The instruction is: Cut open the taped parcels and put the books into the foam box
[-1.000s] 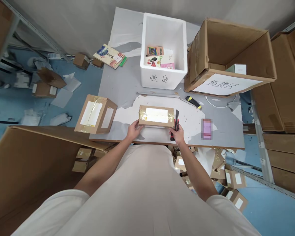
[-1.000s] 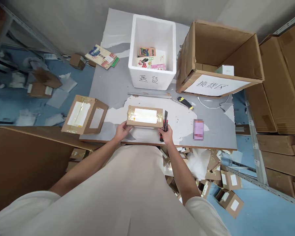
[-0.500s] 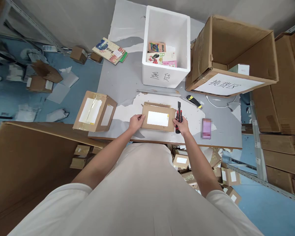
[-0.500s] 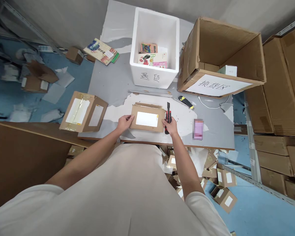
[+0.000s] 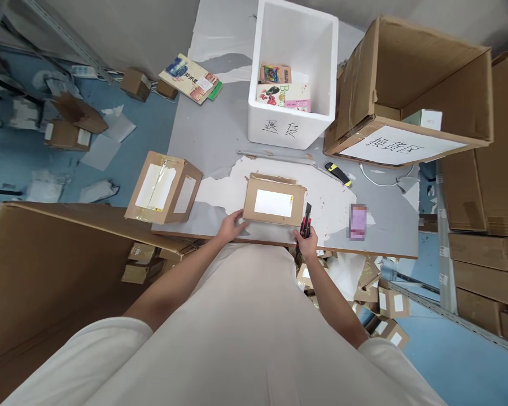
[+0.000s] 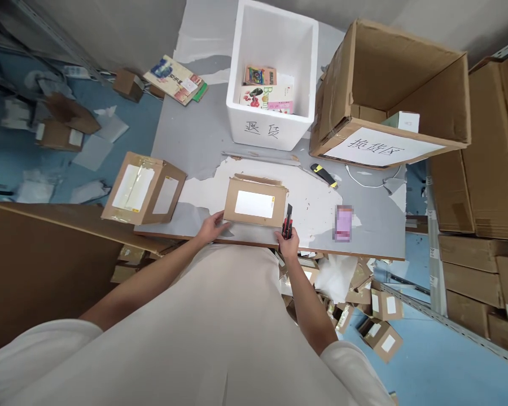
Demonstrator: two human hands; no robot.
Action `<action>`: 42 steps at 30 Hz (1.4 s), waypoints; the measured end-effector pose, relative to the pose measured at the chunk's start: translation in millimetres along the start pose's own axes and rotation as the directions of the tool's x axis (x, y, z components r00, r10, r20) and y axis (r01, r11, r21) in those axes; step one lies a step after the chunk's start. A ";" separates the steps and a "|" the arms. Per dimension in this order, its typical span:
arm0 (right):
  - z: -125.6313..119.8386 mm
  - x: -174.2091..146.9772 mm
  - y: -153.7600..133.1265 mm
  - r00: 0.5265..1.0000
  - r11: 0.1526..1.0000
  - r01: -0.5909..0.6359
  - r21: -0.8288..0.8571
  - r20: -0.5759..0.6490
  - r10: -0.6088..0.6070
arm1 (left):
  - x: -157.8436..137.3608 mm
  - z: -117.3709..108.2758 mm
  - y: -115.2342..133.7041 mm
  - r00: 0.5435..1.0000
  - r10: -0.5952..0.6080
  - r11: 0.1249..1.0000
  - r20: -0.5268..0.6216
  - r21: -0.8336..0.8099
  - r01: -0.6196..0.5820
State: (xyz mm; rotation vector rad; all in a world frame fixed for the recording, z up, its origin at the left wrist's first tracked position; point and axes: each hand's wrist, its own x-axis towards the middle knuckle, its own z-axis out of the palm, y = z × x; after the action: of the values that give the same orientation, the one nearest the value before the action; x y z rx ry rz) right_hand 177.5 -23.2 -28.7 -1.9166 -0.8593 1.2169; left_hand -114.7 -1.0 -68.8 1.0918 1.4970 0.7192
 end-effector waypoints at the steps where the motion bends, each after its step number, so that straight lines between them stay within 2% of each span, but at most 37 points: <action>1: 3.8 0.9 -1.8 1.000 1.000 0.000 0.007 -0.007 0.000 | 0.8 1.6 1.5 1.000 0.006 1.000 -0.004 -0.021 -0.006; 3: 7.2 2.2 -8.2 1.000 1.000 0.016 0.013 -0.014 -0.016 | -0.8 1.4 8.4 0.999 0.021 1.000 -0.025 -0.008 -0.021; 7: -4.1 3.4 -29.7 0.994 0.995 0.092 -0.043 -0.049 -0.094 | -12.0 -10.7 36.1 0.994 0.061 0.988 -0.094 0.150 -0.046; 11: -18.0 14.5 -56.0 0.989 0.974 0.127 -0.187 -0.052 -0.138 | -8.9 -20.2 71.0 0.985 0.061 0.951 -0.159 0.310 -0.009; 14: -16.7 32.0 -74.6 0.984 0.935 0.159 -0.316 -0.024 -0.176 | 4.3 -17.7 90.0 0.978 0.060 0.919 -0.198 0.394 0.023; 17: -9.3 49.1 -90.1 0.964 0.849 0.216 -0.482 -0.033 -0.264 | 9.7 -7.5 96.7 0.954 0.207 0.874 -0.218 0.480 -0.080; 18: -7.0 53.2 -94.2 0.956 0.813 0.229 -0.535 -0.035 -0.292 | 8.5 -2.7 96.1 0.934 0.300 0.840 -0.195 0.518 -0.162; 20: -4.1 58.7 -100.2 0.945 0.752 0.242 -0.613 -0.025 -0.325 | 4.1 8.1 91.7 0.868 0.494 0.726 -0.049 0.573 -0.380; 22: -4.7 60.5 -104.1 0.945 0.716 0.248 -0.653 -0.001 -0.328 | 0.9 18.8 84.9 0.780 0.606 0.598 0.158 0.555 -0.577; 23: -6.4 60.2 -105.8 0.945 0.703 0.255 -0.664 0.018 -0.326 | 0.9 23.3 81.3 0.744 0.627 0.557 0.229 0.536 -0.635; 25: -11.8 57.6 -110.9 0.941 0.673 0.287 -0.682 0.068 -0.333 | 3.9 29.9 74.5 0.722 0.639 0.530 0.266 0.528 -0.664; 27: -17.7 52.3 -120.0 0.914 0.622 0.375 -0.687 0.161 -0.373 | 8.3 32.9 68.9 0.733 0.633 0.543 0.249 0.532 -0.650; 29: -20.2 45.2 -133.4 0.845 0.523 0.527 -0.670 0.348 -0.406 | 10.8 33.4 64.3 0.743 0.627 0.572 0.235 0.509 -0.644; 30: -19.2 41.4 -141.1 0.788 0.448 0.614 -0.650 0.474 -0.393 | 10.9 33.3 62.2 0.746 0.625 0.586 0.231 0.493 -0.643; 32: -11.7 34.8 -156.3 0.639 0.261 0.769 -0.584 0.717 -0.279 | 9.0 32.9 58.5 0.747 0.626 0.601 0.224 0.473 -0.644; 33: -5.7 32.3 -163.1 0.567 0.166 0.823 -0.543 0.800 -0.194 | 7.6 32.9 56.9 0.745 0.628 0.598 0.223 0.475 -0.646; 35: 8.6 29.3 -174.0 0.475 -0.001 0.880 -0.475 0.879 -0.043 | 5.4 33.3 54.0 0.738 0.635 0.580 0.228 0.491 -0.650; 36: 15.8 28.6 -178.1 0.453 -0.064 0.890 -0.451 0.892 0.009 | 4.9 33.6 52.9 0.735 0.638 0.573 0.228 0.497 -0.652; 38: 28.4 27.4 -183.8 0.444 -0.161 0.889 -0.429 0.894 0.066 | 4.9 34.4 51.1 0.733 0.640 0.570 0.231 0.497 -0.654; 42: 43.2 22.1 -187.2 0.486 -0.304 0.845 -0.440 0.868 0.096 | 6.7 35.5 49.8 0.730 0.647 0.576 0.220 0.486 -0.657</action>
State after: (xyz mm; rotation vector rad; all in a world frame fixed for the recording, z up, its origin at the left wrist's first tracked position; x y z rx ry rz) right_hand 114.5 104.1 102.7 -1.2674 -3.4725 0.4062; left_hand -67.7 20.4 -35.4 2.1627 1.2801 0.7905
